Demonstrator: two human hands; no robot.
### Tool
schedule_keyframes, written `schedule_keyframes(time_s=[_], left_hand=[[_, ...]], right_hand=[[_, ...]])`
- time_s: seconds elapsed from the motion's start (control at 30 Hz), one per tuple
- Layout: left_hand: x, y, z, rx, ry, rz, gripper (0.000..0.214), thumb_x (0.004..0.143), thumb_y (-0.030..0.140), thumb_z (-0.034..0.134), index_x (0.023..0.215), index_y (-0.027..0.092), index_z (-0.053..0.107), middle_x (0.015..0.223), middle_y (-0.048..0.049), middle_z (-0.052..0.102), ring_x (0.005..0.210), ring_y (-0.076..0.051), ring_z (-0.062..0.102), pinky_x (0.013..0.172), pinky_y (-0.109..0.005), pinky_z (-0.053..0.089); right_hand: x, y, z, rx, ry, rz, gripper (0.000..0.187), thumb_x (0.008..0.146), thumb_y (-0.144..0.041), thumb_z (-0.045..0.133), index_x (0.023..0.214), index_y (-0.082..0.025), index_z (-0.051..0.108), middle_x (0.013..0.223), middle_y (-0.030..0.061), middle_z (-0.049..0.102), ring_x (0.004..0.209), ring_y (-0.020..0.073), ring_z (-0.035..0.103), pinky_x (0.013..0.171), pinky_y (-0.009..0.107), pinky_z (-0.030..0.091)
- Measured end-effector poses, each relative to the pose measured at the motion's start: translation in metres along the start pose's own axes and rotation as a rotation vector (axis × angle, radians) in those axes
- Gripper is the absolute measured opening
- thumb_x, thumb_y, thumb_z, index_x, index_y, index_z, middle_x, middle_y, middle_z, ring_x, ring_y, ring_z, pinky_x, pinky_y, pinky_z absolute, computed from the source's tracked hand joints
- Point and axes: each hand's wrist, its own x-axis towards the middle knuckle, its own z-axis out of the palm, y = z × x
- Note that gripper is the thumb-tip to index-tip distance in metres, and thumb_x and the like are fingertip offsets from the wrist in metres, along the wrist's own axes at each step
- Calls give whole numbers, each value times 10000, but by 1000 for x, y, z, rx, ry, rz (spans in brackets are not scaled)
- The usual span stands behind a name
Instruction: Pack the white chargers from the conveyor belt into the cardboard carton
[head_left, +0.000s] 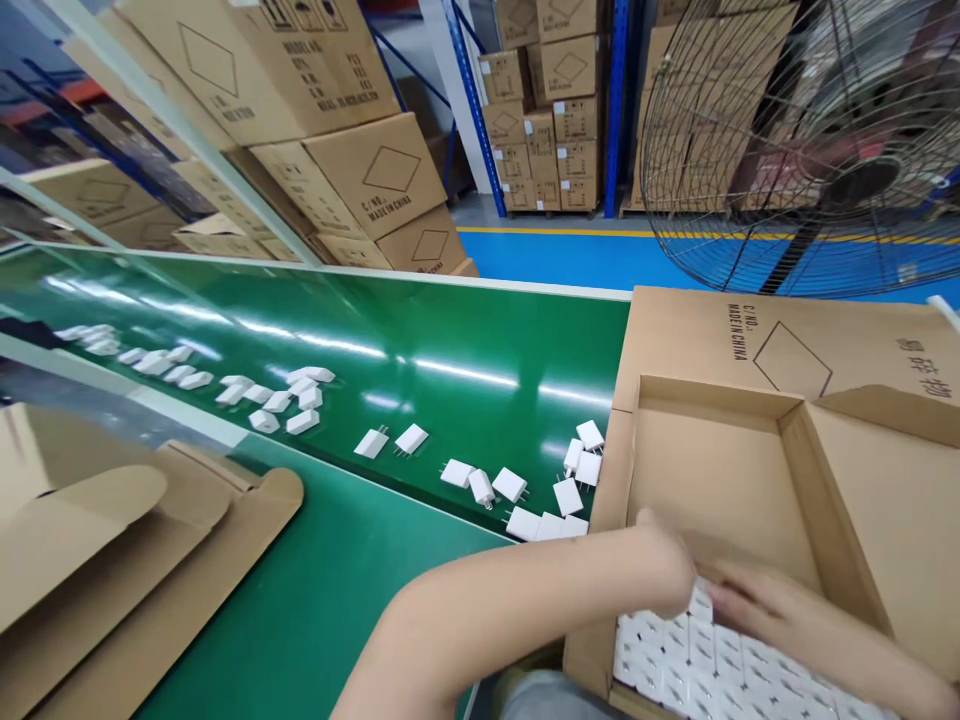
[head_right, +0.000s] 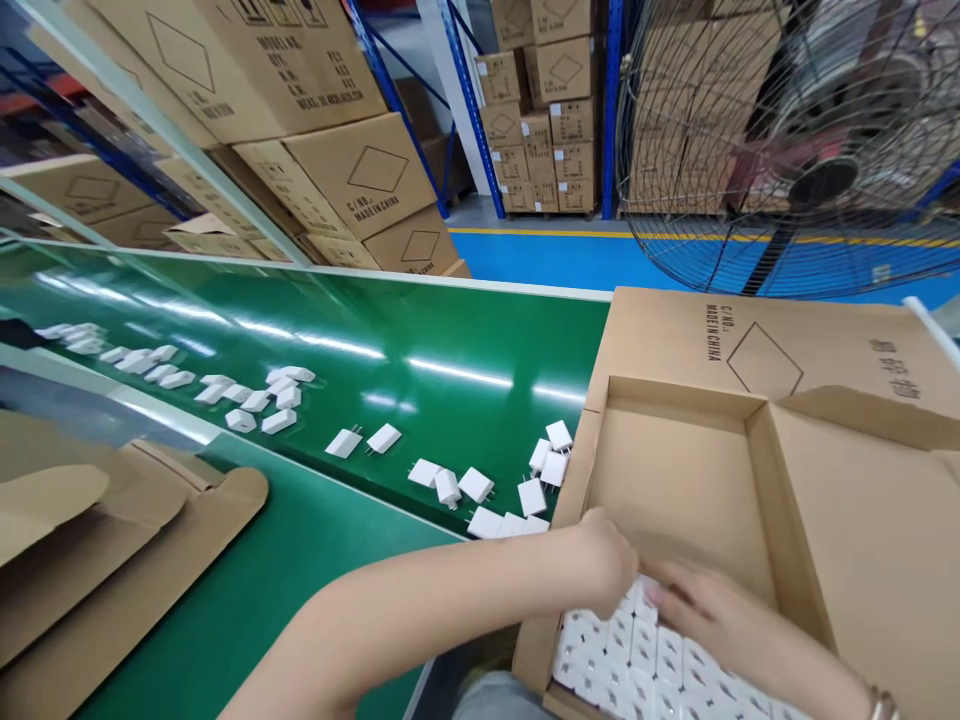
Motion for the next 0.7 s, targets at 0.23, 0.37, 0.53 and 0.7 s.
schedule_keyframes(time_s=[0.23,0.37,0.53,0.7], left_hand=[[-58,-32,22,-151,380,204,351,818,362,493,998,112,660,1006,-122,687,1022,-246,595,1080,-409,277],[-104,-71,62,-244,608,-355,297,810,101,418,1025,186,606,1038,-63,649,1012,-205,577,920,-326,427],[-130,-133,109,-356,608,-1006,265,872,168,389,1045,78,568,1038,-196,610,988,-304,592,808,-412,472],[-108,-149,114,-469,585,-1083,305,855,356,463,943,93,590,895,-156,669,892,-298,641,745,-364,475]], right_hand=[[115,28,-82,-558,611,2,552,948,-415,368,1401,-103,329,1457,203,318,1323,376,286,1056,572,266],[179,31,-106,-679,574,18,362,944,-395,463,1209,-158,528,1155,134,596,1036,252,570,905,466,450],[211,21,-133,-735,518,34,278,961,-363,438,891,-161,616,786,6,603,690,139,586,654,309,500],[222,-64,-99,-660,568,-152,234,959,-262,400,1117,-165,543,1121,108,551,1038,247,508,869,460,425]])
